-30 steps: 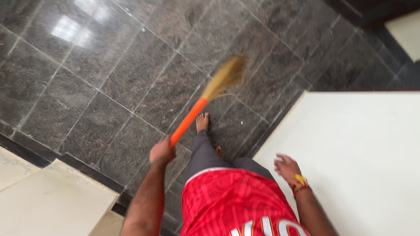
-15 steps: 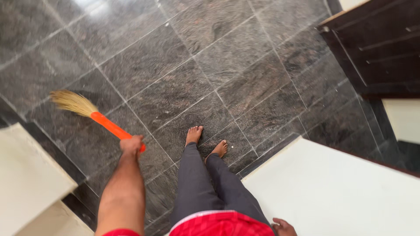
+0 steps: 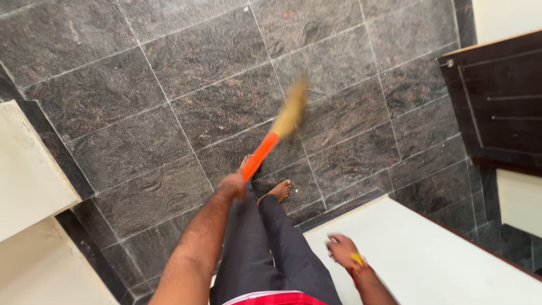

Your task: The person sweeps a tiled floor using a traditional broom with an orange handle. They move systematically across the room, sweeping debris into a pile near a doorway.

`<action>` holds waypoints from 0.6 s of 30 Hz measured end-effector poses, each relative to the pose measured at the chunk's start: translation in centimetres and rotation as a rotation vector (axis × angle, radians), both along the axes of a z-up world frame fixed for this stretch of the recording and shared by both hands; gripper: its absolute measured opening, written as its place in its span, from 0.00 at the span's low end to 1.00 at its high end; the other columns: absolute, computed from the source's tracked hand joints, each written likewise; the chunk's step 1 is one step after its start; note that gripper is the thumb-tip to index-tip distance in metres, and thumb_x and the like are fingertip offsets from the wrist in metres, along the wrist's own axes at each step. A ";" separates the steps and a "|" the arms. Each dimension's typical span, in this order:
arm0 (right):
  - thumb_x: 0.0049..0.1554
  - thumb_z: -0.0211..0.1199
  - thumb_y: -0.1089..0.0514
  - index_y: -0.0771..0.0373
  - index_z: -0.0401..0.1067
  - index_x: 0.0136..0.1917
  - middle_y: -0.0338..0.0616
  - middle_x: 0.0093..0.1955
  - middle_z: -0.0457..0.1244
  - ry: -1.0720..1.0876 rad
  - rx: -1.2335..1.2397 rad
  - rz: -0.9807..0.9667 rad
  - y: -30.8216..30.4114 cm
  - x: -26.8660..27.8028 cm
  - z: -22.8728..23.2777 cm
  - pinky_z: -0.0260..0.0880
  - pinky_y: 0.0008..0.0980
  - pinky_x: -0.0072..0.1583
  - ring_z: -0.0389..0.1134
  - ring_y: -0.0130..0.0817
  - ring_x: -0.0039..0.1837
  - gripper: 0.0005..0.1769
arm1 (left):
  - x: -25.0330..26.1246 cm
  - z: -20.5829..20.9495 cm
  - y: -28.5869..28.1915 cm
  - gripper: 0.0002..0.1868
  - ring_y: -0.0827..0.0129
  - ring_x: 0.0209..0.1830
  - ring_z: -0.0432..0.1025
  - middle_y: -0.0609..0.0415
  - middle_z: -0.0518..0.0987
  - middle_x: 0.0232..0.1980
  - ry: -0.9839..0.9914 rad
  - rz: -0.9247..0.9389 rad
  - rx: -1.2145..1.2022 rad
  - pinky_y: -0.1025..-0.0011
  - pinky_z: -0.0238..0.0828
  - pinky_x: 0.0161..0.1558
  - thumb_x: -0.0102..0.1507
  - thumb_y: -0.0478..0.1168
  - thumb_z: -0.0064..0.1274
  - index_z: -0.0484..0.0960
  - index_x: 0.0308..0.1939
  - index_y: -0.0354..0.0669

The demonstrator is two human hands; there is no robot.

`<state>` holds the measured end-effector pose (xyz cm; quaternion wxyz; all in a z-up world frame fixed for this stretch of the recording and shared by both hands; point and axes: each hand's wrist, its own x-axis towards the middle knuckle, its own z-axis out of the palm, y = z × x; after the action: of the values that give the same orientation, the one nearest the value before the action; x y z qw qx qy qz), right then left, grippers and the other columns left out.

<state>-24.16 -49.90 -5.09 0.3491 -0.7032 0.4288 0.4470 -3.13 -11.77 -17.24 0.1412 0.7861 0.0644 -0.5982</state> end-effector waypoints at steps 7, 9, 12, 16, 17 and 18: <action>0.55 0.64 0.56 0.67 0.73 0.64 0.39 0.33 0.66 -0.506 0.129 0.173 10.2 17.1 4.0 0.68 0.29 0.41 0.67 0.27 0.36 0.25 | -3.4 6.9 0.5 0.35 0.47 0.61 0.74 0.42 0.76 0.65 -0.192 0.025 -0.091 0.54 0.72 0.62 0.65 0.39 0.45 0.56 0.77 0.53; 0.56 0.63 0.56 0.67 0.72 0.65 0.36 0.35 0.66 -0.582 0.197 0.144 12.1 19.0 6.6 0.69 0.28 0.42 0.68 0.24 0.37 0.25 | -5.0 8.8 3.5 0.35 0.45 0.60 0.73 0.41 0.75 0.64 -0.288 0.199 -0.049 0.52 0.70 0.61 0.66 0.44 0.43 0.54 0.78 0.54; 0.56 0.63 0.56 0.66 0.72 0.65 0.37 0.34 0.66 -0.602 0.211 0.161 12.6 19.3 7.9 0.69 0.27 0.42 0.67 0.23 0.37 0.24 | -5.9 10.7 7.8 0.34 0.45 0.58 0.76 0.40 0.79 0.60 -0.256 0.443 0.134 0.52 0.71 0.61 0.67 0.43 0.42 0.57 0.78 0.56; 0.55 0.64 0.57 0.64 0.73 0.65 0.39 0.33 0.65 -0.448 0.141 0.182 10.0 14.0 5.1 0.68 0.29 0.40 0.66 0.25 0.36 0.24 | -5.3 8.7 14.3 0.39 0.46 0.50 0.80 0.35 0.83 0.52 -0.354 0.855 0.256 0.52 0.76 0.54 0.61 0.36 0.50 0.57 0.78 0.48; 0.56 0.64 0.57 0.65 0.74 0.65 0.41 0.33 0.66 -0.427 0.134 0.147 8.9 12.0 4.1 0.68 0.29 0.41 0.66 0.26 0.36 0.24 | -4.5 6.9 15.7 0.33 0.45 0.50 0.79 0.36 0.82 0.52 -0.423 0.836 0.314 0.52 0.74 0.53 0.62 0.38 0.54 0.63 0.71 0.43; 0.56 0.64 0.57 0.66 0.74 0.64 0.43 0.33 0.66 -0.409 0.129 0.117 7.7 10.0 3.2 0.67 0.29 0.41 0.66 0.27 0.36 0.24 | -3.8 5.0 17.0 0.27 0.43 0.51 0.77 0.36 0.81 0.52 -0.492 0.820 0.372 0.51 0.73 0.52 0.63 0.40 0.57 0.69 0.64 0.38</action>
<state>-14.12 -42.17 -1.88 0.4466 -0.7790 0.2782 0.3412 -6.93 5.28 -12.27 0.2329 0.8255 0.4378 -0.2694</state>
